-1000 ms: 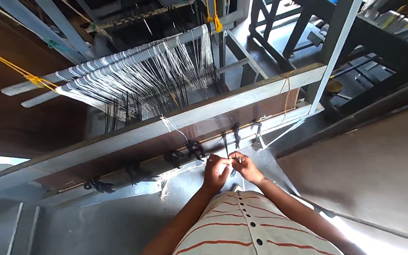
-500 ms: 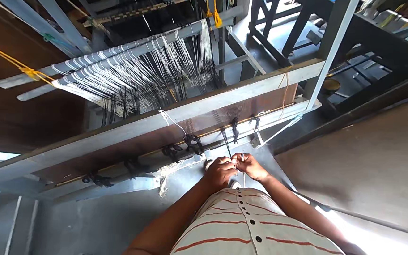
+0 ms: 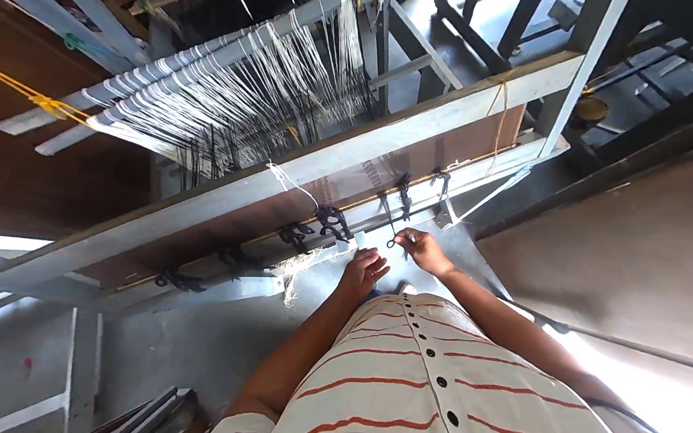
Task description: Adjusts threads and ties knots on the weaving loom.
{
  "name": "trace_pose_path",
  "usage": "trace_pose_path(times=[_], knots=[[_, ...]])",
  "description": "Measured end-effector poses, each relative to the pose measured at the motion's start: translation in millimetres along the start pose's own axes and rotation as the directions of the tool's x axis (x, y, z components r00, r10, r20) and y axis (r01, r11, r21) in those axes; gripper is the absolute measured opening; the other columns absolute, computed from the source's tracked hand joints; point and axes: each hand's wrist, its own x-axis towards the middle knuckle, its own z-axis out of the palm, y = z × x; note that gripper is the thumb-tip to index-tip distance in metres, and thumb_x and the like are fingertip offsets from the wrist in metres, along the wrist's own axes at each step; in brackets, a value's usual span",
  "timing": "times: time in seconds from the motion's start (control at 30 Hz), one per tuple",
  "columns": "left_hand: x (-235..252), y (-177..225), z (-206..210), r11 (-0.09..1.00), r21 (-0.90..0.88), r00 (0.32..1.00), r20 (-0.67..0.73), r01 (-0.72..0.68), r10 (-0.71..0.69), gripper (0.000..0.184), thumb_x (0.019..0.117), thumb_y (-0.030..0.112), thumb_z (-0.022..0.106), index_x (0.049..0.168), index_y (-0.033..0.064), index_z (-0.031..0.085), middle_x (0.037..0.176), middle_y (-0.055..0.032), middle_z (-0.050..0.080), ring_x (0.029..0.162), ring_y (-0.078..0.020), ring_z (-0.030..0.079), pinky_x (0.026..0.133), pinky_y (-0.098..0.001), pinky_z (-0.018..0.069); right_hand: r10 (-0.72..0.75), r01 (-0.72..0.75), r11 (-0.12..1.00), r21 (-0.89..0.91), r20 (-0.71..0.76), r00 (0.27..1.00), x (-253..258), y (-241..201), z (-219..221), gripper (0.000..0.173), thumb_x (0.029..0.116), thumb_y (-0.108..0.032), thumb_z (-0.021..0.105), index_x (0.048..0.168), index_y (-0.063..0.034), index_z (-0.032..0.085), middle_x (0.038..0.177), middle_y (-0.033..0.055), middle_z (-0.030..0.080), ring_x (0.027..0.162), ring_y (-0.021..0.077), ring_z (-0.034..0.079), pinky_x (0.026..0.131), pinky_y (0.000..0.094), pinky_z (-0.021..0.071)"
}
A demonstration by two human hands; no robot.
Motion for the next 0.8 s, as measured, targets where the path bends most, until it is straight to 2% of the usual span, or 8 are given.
trace_pose_path(times=[0.1,0.17,0.23,0.37,0.5,0.6,0.7,0.8], knots=[[-8.5,-2.5,-9.9,0.943,0.326,0.997,-0.050,0.064,-0.050,0.030,0.1080,0.013,0.049,0.134,-0.0026,0.051,0.112,-0.0128,0.061,0.091,-0.0179,0.065,0.082,-0.0341,0.0561,0.030,-0.030,0.999,-0.019,-0.004,1.000,3.2,5.8,-1.9,0.023,0.1021,-0.015,0.059,0.108,0.0049,0.069,0.088,0.0036,0.066,0.071,-0.0013,0.056,0.068,0.0170,0.0482],[-16.1,2.5,-14.8,0.810,0.585,0.999,-0.029,0.039,-0.027,0.032,0.1090,0.015,0.048,0.134,-0.0040,0.053,0.118,-0.0163,0.063,0.097,-0.0191,0.065,0.085,-0.0350,0.0545,0.072,-0.069,0.993,-0.094,0.028,0.997,6.0,17.7,-5.4,0.037,0.1026,-0.023,0.061,0.128,0.0034,0.066,0.118,0.0157,0.071,0.100,0.0137,0.068,0.089,0.0285,0.0545],[-22.1,15.9,-21.1,0.631,0.774,0.999,0.039,-0.054,0.038,0.031,0.1077,0.013,0.050,0.132,-0.0056,0.056,0.118,-0.0186,0.065,0.100,-0.0206,0.066,0.089,-0.0367,0.0546,0.169,-0.149,0.956,-0.251,0.059,0.984,5.6,37.2,-12.0,0.053,0.1044,-0.033,0.058,0.145,-0.0001,0.054,0.136,0.0228,0.063,0.124,0.0308,0.062,0.109,0.0440,0.0463],[-45.2,68.8,-25.9,0.410,0.855,0.936,0.212,-0.317,0.281,0.031,0.1051,0.010,0.051,0.128,-0.0078,0.061,0.117,-0.0198,0.068,0.104,-0.0222,0.068,0.095,-0.0388,0.0554,0.455,-0.386,0.734,-0.560,-0.017,0.890,-27.0,85.7,-41.8,0.051,0.1055,-0.040,0.053,0.146,-0.0081,0.056,0.144,0.0271,0.054,0.126,0.0445,0.058,0.105,0.0616,0.0459],[-80.3,130.4,-18.8,0.149,0.692,0.587,0.456,-0.707,0.669,0.027,0.1006,0.009,0.053,0.116,-0.0098,0.065,0.104,-0.0121,0.072,0.093,-0.0107,0.070,0.089,-0.0300,0.0574,0.676,-0.641,0.502,-0.581,-0.199,0.709,-93.3,111.8,-74.1,0.049,0.1039,-0.021,0.055,0.149,-0.0030,0.049,0.155,0.0339,0.036,0.137,0.0507,0.046,0.109,0.0612,0.0438],[-102.6,180.6,-6.6,-0.100,0.590,0.323,0.567,-0.801,0.757,0.026,0.1019,0.012,0.055,0.120,-0.0046,0.065,0.102,-0.0033,0.073,0.091,-0.0061,0.069,0.086,-0.0277,0.0587,0.666,-0.741,0.441,-0.507,-0.368,0.649,-139.8,122.2,-98.0,0.043,0.1067,-0.008,0.045,0.148,0.0044,0.048,0.155,0.0357,0.035,0.145,0.0493,0.036,0.117,0.0572,0.0362],[-119.9,230.7,6.5,-0.248,0.560,0.213,0.631,-0.791,0.746,0.029,0.1033,0.016,0.055,0.123,-0.0039,0.063,0.105,-0.0012,0.072,0.095,-0.0040,0.068,0.090,-0.0271,0.0575,0.589,-0.749,0.564,-0.348,-0.467,0.660,-172.4,123.9,-124.3,0.039,0.1095,-0.010,0.042,0.143,0.0067,0.052,0.144,0.0345,0.051,0.136,0.0494,0.049,0.114,0.0603,0.0364],[-115.7,281.3,21.6,-0.374,0.518,0.133,0.702,-0.769,0.700,0.029,0.1030,0.014,0.053,0.119,-0.0077,0.063,0.100,-0.0034,0.072,0.091,-0.0025,0.068,0.088,-0.0248,0.0572,0.498,-0.695,0.689,-0.202,-0.565,0.658,-181.2,107.5,-135.2,0.039,0.1099,-0.010,0.040,0.145,0.0027,0.052,0.113,0.0325,0.066,0.103,0.0472,0.065,0.096,0.0632,0.0463]])
